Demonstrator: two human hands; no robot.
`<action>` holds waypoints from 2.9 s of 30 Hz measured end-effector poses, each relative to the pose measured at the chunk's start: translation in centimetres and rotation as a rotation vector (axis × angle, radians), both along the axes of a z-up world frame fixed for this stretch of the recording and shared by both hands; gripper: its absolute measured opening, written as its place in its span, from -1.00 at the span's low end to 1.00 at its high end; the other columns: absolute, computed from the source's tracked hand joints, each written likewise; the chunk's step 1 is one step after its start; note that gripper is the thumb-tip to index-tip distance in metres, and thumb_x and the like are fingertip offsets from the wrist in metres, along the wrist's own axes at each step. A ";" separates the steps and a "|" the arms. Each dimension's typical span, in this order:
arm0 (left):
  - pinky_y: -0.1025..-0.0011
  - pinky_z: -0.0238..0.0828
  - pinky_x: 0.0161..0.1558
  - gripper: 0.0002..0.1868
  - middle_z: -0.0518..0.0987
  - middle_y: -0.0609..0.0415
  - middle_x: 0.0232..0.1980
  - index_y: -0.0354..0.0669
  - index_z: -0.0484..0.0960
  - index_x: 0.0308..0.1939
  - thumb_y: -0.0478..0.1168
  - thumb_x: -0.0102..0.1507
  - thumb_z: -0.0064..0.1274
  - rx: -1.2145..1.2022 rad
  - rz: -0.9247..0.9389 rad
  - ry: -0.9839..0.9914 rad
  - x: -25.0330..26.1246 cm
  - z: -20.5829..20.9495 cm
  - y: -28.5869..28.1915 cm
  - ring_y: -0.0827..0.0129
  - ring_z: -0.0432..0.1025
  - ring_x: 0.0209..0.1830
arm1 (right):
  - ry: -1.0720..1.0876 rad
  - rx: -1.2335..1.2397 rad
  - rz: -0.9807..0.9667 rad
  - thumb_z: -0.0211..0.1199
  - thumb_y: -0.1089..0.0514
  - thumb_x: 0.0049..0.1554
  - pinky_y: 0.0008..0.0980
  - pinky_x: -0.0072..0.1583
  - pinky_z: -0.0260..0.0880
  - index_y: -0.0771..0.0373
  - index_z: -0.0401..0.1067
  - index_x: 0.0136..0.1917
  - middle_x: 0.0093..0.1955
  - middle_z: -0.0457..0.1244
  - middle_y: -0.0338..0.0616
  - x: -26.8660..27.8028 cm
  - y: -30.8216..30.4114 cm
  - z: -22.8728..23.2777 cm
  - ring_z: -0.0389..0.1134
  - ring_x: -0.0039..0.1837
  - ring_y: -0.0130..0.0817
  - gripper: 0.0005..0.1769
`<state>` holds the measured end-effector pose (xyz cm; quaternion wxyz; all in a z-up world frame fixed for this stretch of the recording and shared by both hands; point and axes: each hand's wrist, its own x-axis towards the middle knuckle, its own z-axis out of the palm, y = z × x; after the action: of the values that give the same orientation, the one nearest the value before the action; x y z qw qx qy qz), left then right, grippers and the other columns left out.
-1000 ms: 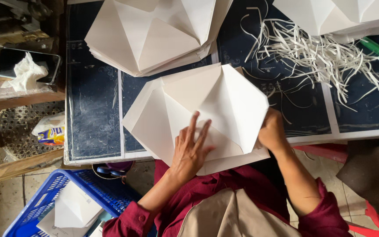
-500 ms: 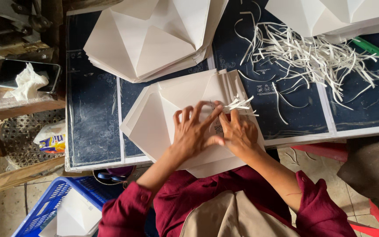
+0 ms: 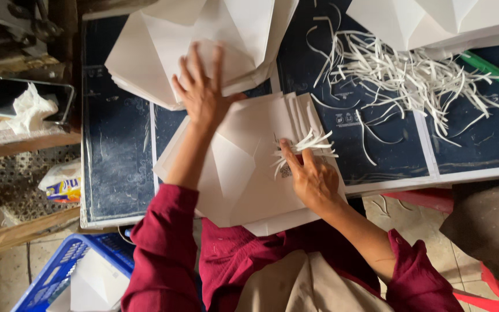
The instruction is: The person assembles white paper boxes by folding the flaps and securing them with white paper strips. They work at a table, handling the boxes and strips by hand, and place the finished items into a blue basket.
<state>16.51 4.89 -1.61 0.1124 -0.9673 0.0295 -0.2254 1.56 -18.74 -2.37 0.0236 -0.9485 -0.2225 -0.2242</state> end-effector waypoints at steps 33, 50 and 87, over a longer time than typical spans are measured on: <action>0.52 0.26 -0.50 -0.01 -0.02 0.05 0.45 0.18 -0.01 0.42 -0.38 -0.07 -0.01 -0.073 -0.303 0.283 -22.9 -0.1 -6.3 0.26 0.20 -0.23 | 0.598 0.653 -0.031 -0.15 0.10 0.21 -0.49 -0.42 -0.18 -0.04 0.26 0.35 -0.17 0.29 -0.33 7.6 -2.8 6.0 -0.13 -0.46 -0.53 -0.55; 0.20 0.25 -0.23 -0.04 0.14 0.10 0.41 0.27 0.14 0.37 -0.43 -0.10 0.00 -0.170 -0.272 0.436 -20.7 0.7 -3.1 0.14 0.25 -0.16 | 0.436 -0.168 0.401 -0.02 0.25 -0.03 -0.26 -0.40 0.33 -0.32 0.21 0.31 -0.42 0.09 -0.25 -2.3 -7.2 6.5 0.26 -0.46 -0.21 -0.33; -0.19 -0.21 0.15 0.20 0.25 -0.04 0.33 0.03 -0.23 0.47 0.33 -0.06 0.07 -0.531 -0.225 0.461 -18.6 1.6 -4.3 0.09 0.13 0.19 | 0.279 0.226 0.002 0.10 0.21 0.11 -0.56 -0.44 0.23 -0.10 0.20 0.41 -0.39 0.18 -0.25 0.6 0.0 2.0 0.18 -0.48 -0.48 -0.41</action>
<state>-2.07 0.64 -0.04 -0.1779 -0.9788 0.1009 -0.0122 2.16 -18.78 -0.38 0.1607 -0.9616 -0.1912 -0.1140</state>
